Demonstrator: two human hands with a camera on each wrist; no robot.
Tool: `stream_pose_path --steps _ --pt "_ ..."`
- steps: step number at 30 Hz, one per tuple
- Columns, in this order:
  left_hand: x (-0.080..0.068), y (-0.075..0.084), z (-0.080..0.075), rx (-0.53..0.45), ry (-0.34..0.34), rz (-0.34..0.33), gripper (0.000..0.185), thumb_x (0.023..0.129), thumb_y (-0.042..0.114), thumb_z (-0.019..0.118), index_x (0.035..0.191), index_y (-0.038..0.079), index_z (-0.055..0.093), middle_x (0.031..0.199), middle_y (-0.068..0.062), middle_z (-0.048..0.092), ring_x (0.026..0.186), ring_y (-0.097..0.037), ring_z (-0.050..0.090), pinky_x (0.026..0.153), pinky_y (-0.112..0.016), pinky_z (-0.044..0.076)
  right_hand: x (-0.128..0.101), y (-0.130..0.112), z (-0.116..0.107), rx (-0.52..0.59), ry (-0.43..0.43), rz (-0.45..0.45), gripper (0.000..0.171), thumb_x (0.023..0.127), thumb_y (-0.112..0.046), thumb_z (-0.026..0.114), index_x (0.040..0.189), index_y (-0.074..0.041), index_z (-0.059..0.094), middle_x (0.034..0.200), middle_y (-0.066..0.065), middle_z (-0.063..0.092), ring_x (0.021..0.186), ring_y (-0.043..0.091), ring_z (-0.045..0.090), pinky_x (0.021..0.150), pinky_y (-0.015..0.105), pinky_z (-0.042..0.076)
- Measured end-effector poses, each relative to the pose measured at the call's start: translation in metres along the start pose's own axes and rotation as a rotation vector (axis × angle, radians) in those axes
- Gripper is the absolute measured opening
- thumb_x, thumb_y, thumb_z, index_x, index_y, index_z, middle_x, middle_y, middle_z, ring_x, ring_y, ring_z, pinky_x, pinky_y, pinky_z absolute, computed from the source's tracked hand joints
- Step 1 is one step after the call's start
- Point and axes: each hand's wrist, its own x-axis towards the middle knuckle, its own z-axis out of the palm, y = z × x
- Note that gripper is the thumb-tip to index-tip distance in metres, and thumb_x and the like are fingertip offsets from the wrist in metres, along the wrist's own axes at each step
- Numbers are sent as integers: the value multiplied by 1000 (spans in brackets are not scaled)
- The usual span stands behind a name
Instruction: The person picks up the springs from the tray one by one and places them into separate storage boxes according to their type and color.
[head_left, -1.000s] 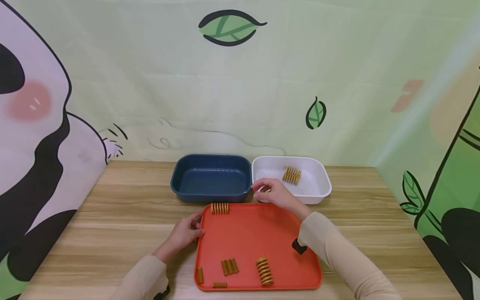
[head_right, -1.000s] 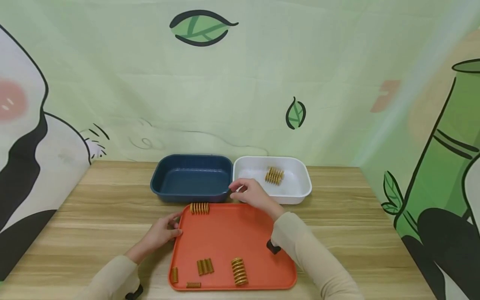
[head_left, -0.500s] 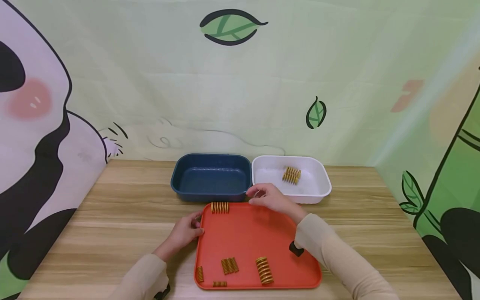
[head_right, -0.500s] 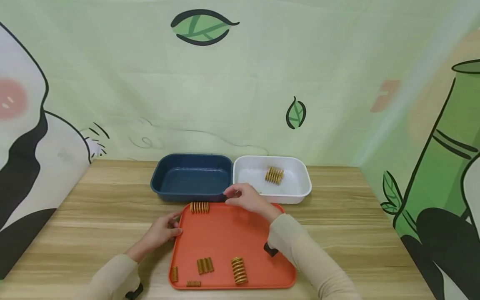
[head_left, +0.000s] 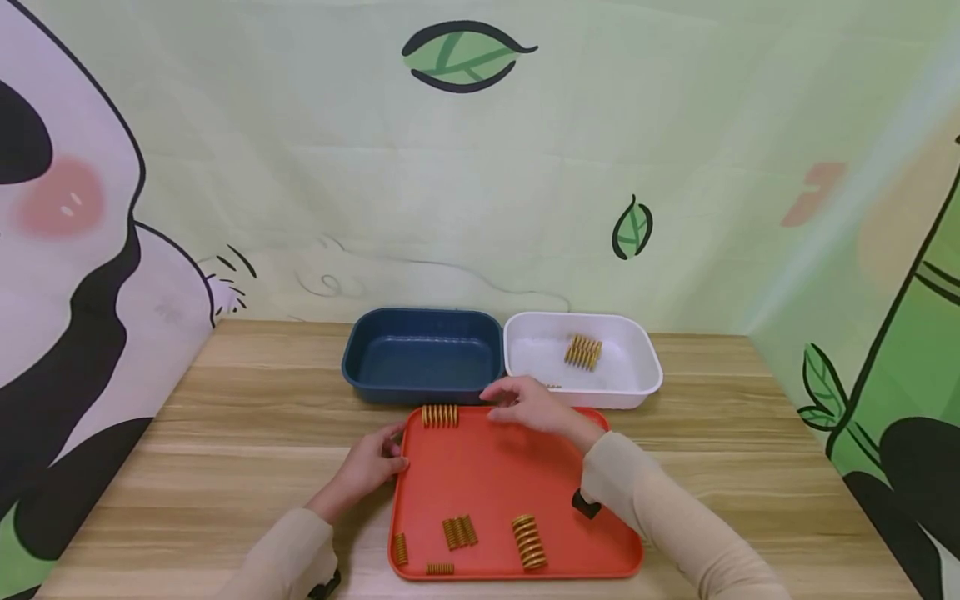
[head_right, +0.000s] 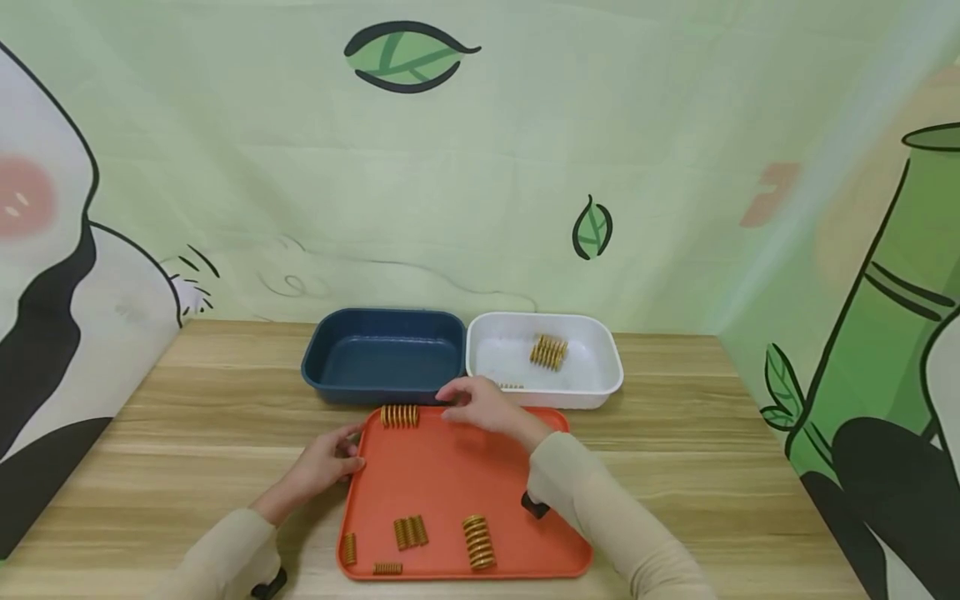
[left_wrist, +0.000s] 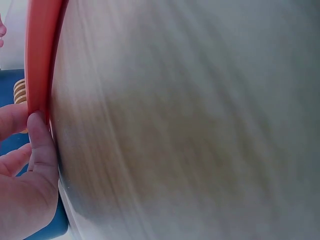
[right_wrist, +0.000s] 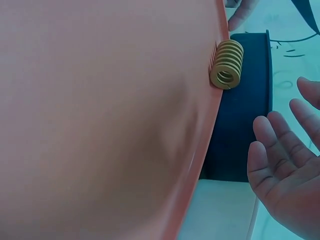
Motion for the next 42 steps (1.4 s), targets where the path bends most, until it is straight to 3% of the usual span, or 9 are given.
stream_pose_path --steps 17,30,42 --pt "-2 1 1 -57 -7 -5 54 75 -6 59 127 -2 44 75 -8 52 59 -13 47 51 -26 46 9 -1 12 -68 -37 88 34 81 -13 62 114 -6 58 113 12 57 89 19 54 75 26 46" --pt "-1 2 1 -70 -7 -24 55 75 -7 59 128 -1 43 76 -9 52 59 -13 48 51 -26 47 14 -2 19 -165 -76 70 35 80 -19 64 114 -10 59 115 5 58 102 21 54 86 32 45" --pt "-1 2 2 -78 -6 -38 56 75 -7 59 128 1 43 77 -8 51 60 -13 48 52 -27 49 22 3 30 -102 -107 47 38 80 -13 63 117 -5 56 119 9 55 109 24 51 92 38 42"
